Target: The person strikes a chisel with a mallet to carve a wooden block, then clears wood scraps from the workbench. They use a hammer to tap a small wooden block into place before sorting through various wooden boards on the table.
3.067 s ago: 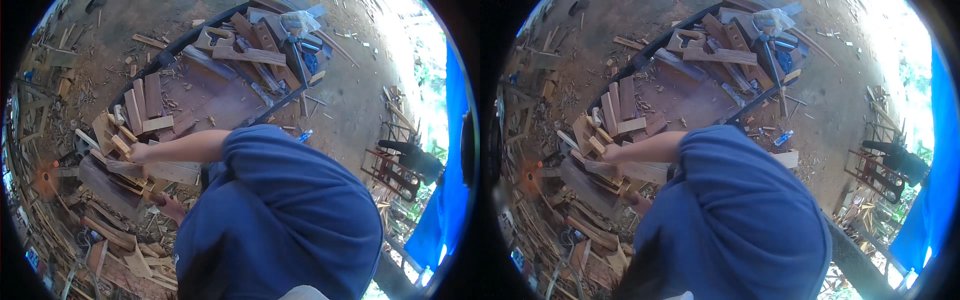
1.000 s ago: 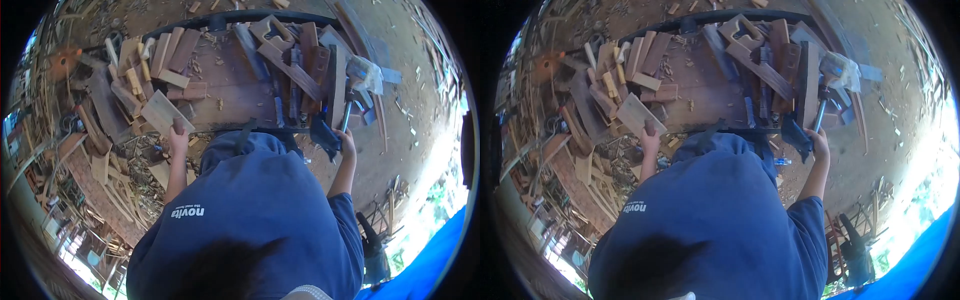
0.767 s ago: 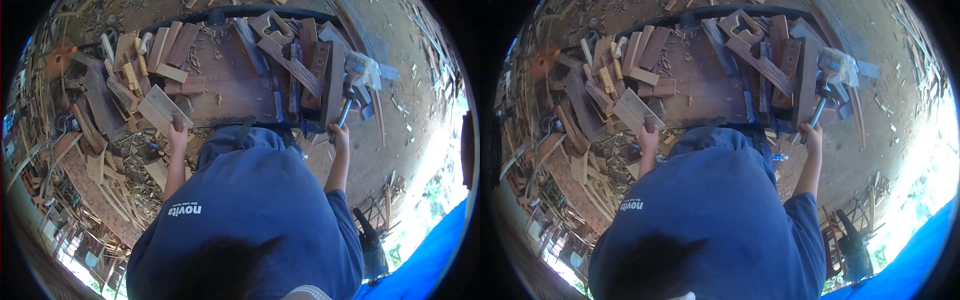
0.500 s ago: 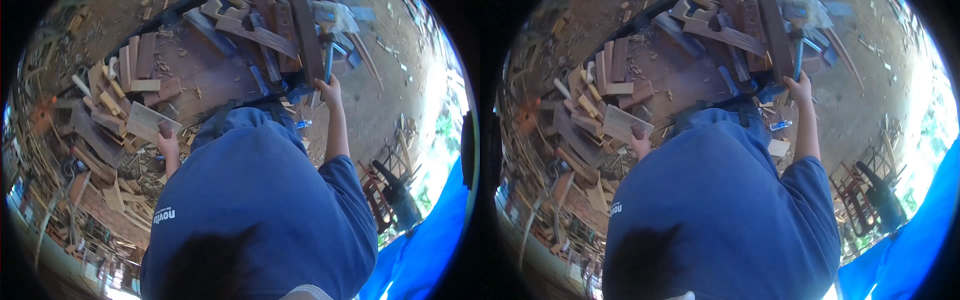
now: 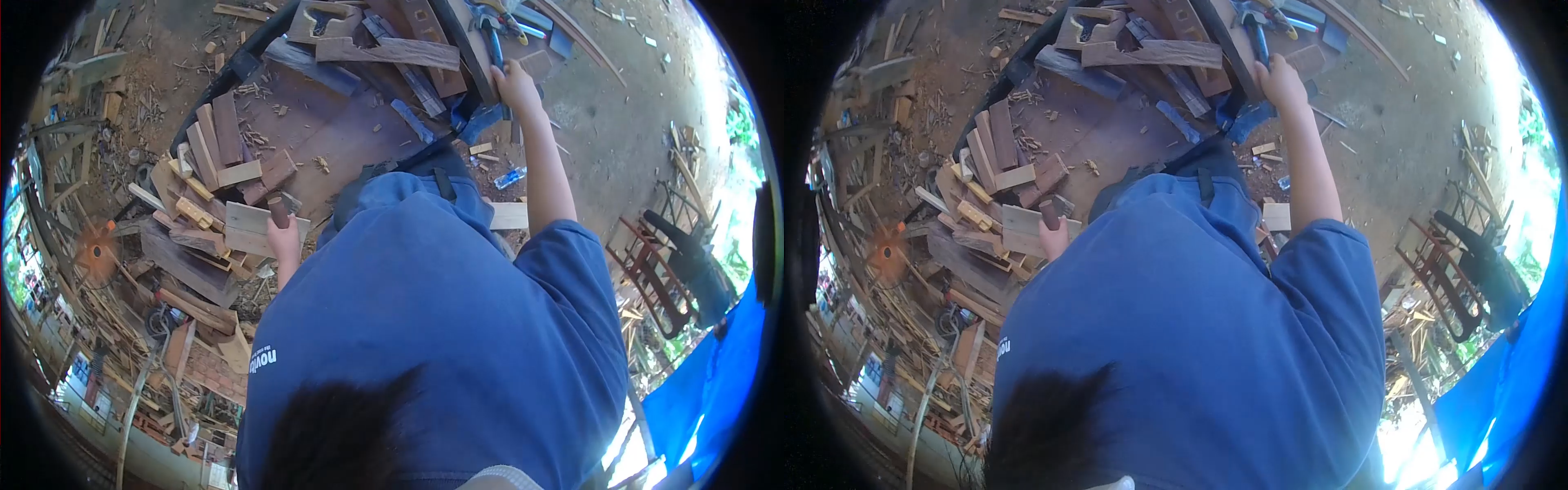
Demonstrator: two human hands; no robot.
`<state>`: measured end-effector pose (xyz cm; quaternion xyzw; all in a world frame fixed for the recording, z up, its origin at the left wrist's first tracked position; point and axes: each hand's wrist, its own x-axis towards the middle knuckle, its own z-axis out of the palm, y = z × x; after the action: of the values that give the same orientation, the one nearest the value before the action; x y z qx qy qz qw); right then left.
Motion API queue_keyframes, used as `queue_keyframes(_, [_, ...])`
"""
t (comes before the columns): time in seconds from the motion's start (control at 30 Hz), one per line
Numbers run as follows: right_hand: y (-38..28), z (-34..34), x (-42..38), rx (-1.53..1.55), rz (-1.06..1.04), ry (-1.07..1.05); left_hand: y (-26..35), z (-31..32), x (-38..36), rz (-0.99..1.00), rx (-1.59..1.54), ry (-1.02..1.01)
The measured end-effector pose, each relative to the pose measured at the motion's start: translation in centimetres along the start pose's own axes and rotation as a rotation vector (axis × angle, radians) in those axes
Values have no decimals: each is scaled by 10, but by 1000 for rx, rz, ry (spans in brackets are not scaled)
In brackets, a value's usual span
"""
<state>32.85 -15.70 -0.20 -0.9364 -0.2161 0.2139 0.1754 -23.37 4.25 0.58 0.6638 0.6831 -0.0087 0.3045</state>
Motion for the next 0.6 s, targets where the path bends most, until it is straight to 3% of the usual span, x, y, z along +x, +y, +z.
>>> queue_keyframes(0.13, [-27, 5, 14, -91, -3, 61, 8, -5, -3, 28, 74, -18])
queue_keyframes(0.2, [-38, 6, 20, -290, -17, 278, 2, -4, -3, -2, 82, -30])
queue_keyframes(0.23, [-36, 6, 30, -291, -17, 273, 2, -5, -5, -5, 57, -42])
queue_keyframes(0.3, [-34, 7, 48, -48, -268, 305, 0, -6, -10, -17, 34, -51])
queue_keyframes(0.33, [-47, 3, 42, -46, -270, 298, -2, -4, -12, 10, -2, -37])
queue_keyframes(0.4, [-72, 0, 24, 201, -60, -389, 0, -5, -19, 32, -35, -23])
queue_keyframes(0.43, [-72, 15, 23, 40, -237, -208, 9, -8, -24, -12, -48, -57])
queue_keyframes(0.47, [-70, 22, 23, 39, -240, -210, 15, -9, -26, -56, -62, -90])
queue_keyframes(0.53, [-90, 29, 11, -209, -165, -110, 2, -1, -25, -5, -49, -49])
queue_keyframes(0.6, [-98, 52, 5, -145, -61, -164, -7, 3, -24, 49, -32, -10])
